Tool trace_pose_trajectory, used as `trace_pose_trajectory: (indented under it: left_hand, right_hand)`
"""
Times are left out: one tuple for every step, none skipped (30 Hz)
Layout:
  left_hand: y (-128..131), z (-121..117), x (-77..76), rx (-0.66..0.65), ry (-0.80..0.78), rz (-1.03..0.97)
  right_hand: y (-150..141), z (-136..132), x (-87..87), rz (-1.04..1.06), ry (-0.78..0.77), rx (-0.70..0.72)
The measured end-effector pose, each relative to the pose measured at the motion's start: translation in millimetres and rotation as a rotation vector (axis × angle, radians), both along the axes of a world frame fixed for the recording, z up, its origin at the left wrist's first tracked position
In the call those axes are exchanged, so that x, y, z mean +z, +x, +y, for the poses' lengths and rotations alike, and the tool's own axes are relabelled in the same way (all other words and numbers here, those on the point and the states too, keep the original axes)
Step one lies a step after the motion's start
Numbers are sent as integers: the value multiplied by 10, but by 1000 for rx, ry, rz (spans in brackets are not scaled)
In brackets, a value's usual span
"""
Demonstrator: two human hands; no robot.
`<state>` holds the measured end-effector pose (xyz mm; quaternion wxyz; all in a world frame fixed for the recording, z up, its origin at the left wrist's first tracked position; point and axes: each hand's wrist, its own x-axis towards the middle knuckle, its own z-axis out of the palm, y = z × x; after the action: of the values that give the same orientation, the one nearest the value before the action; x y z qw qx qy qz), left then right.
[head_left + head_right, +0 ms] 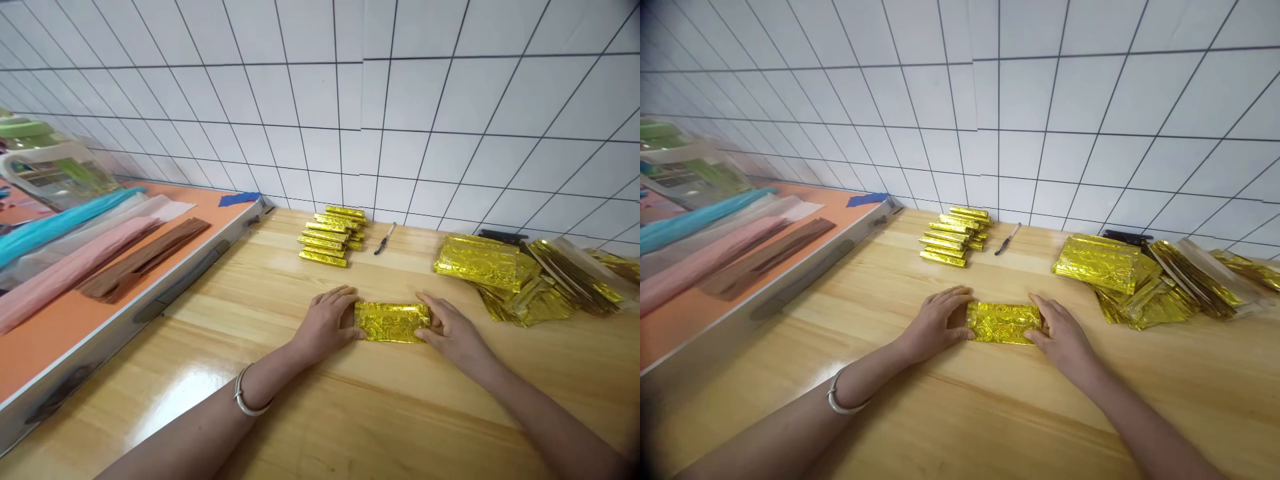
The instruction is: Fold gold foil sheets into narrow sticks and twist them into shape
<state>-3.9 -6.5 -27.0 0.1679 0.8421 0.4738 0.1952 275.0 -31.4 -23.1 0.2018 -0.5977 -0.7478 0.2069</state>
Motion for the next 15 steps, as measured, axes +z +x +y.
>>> trace_pose_trajectory:
  left_hand:
    - [-5,20,5,-5,-5,11]
    - [-7,33,10,-13,-8,22]
    - [-8,40,13,-22,-9,31]
    - [-7,41,15,-30,-6,35]
    - [-6,39,14,-37,-1,34]
    - [-4,34,11,-43,3,27]
    - [-3,28,6,-48,7,16]
    - [-3,23,0,-51,10,0]
    - [-3,18,-7,-53,13,-17]
    - [-4,13,-13,-53,15,-34]
    - [-4,10,-19,-53,17,-50]
    - [-4,7,-23,-53,21,-64]
    - [-3,5,-26,-55,26,-77]
    - [0,2,-26,-59,34,-89]
    - [5,-2,-24,-63,46,-101]
  right_hand:
    - [-1,26,-1,2,-7,4]
    - [1,44,-3,6,-11,5]
    - [6,56,-7,11,-14,8]
    - [12,61,-12,18,-12,12]
    - [18,61,-19,28,-8,16]
    - [25,57,-29,42,-1,15]
    - [31,50,-40,58,5,11]
    - [36,40,-53,75,11,2]
    - [40,29,-65,93,19,-9]
    - [42,17,-76,112,30,-17]
    - [42,4,-86,131,42,-19]
    - [39,-10,-92,152,58,-16]
    - [34,-23,-94,178,74,-11]
    - [27,-36,-92,208,89,-8]
    - [17,-48,-85,240,101,-7]
